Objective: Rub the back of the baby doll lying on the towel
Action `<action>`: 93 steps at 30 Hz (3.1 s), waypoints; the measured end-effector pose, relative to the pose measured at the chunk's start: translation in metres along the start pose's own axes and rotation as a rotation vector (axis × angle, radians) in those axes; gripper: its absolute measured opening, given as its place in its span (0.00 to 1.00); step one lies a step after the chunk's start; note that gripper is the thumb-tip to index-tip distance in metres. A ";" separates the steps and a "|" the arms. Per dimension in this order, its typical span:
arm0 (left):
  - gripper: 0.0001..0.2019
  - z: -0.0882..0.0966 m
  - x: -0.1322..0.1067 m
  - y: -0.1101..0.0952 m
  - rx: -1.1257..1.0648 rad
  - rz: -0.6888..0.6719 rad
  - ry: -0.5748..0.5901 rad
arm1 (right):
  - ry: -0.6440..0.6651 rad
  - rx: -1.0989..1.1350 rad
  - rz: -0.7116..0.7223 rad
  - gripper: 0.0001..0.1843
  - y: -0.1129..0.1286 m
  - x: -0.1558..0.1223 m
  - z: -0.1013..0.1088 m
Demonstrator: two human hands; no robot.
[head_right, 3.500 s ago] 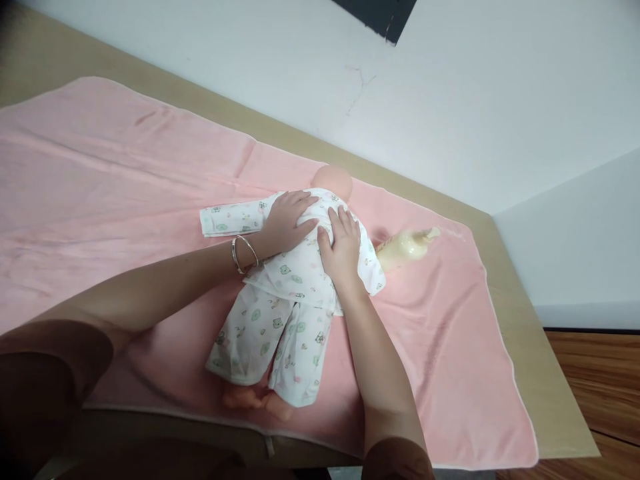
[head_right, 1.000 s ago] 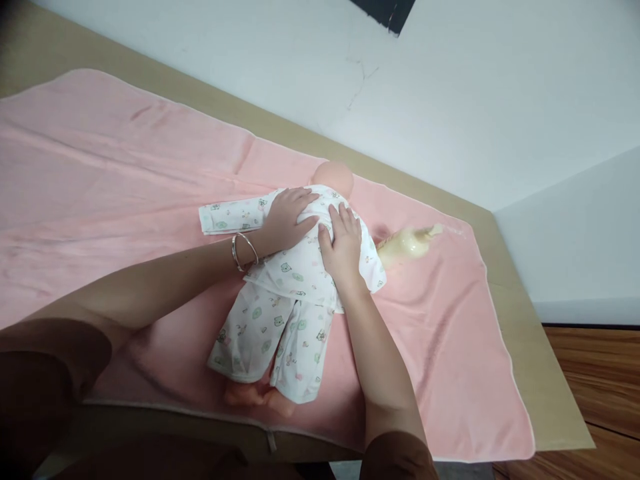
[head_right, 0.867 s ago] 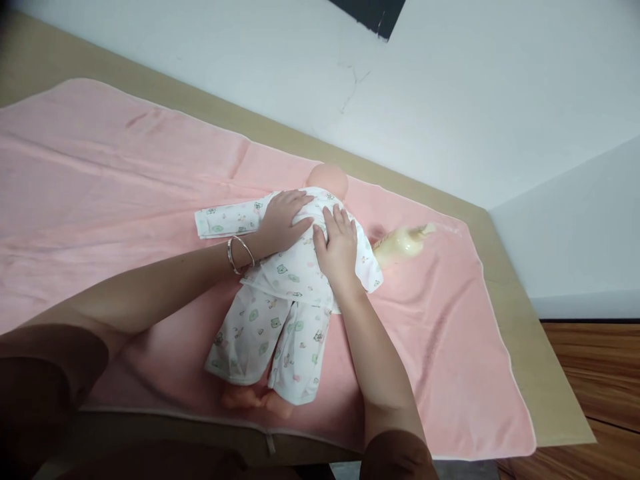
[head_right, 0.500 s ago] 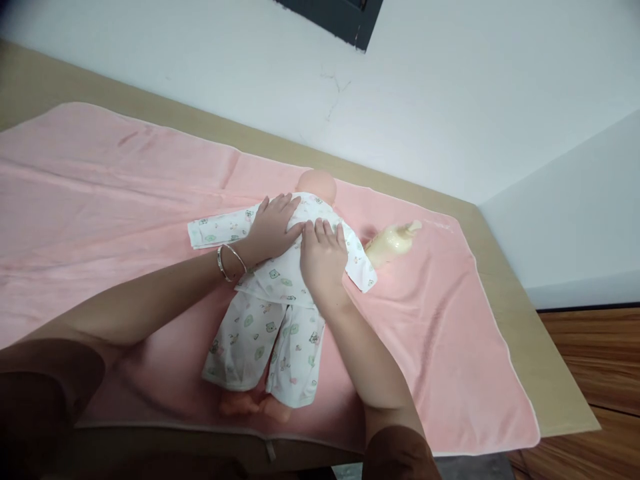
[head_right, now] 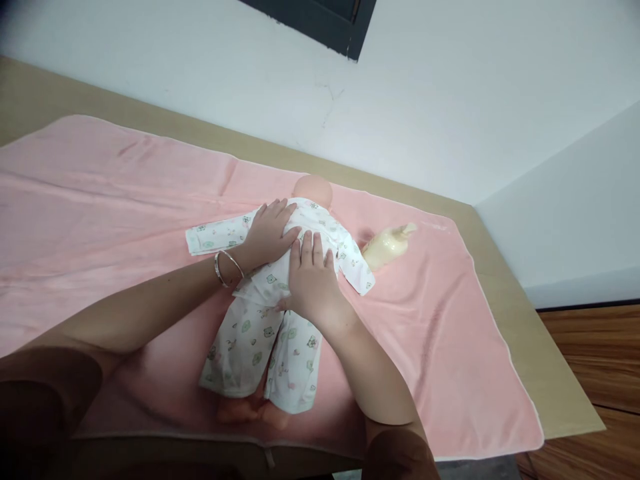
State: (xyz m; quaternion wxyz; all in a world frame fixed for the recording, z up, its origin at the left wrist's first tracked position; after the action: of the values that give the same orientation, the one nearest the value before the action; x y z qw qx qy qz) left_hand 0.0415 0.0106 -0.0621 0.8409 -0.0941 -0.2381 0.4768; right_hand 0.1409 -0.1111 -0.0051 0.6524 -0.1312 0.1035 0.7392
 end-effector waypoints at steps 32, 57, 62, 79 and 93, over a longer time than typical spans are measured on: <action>0.29 -0.010 0.002 0.015 -0.064 -0.079 -0.071 | -0.261 -0.022 0.042 0.70 0.004 0.006 -0.023; 0.25 -0.005 -0.002 0.010 -0.043 -0.110 -0.136 | -0.189 0.265 0.060 0.42 -0.066 -0.031 0.035; 0.27 0.024 -0.025 -0.047 -0.325 -0.288 0.058 | -0.394 0.345 -0.076 0.44 -0.109 -0.074 0.052; 0.31 0.018 0.004 -0.159 -2.046 0.586 0.794 | -0.469 0.316 -0.234 0.25 -0.147 -0.051 0.050; 0.22 0.124 -0.077 -0.114 -2.043 0.533 0.725 | -0.916 0.307 0.309 0.33 0.000 -0.080 0.038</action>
State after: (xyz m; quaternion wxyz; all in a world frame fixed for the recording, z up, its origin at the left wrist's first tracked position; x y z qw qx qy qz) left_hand 0.0331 -0.1234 0.0658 0.2592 -0.9228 -0.2312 0.1665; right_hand 0.1477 -0.1734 0.0573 0.5258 0.3208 -0.0675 0.7849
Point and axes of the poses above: each hand's wrist, its own x-axis towards the middle knuckle, its own z-axis out of the back of the hand, y = z × x, the point moved 1 cm from there along x, towards the middle knuckle, and after that the axes turned 1 degree about z, right-handed, at the moved point
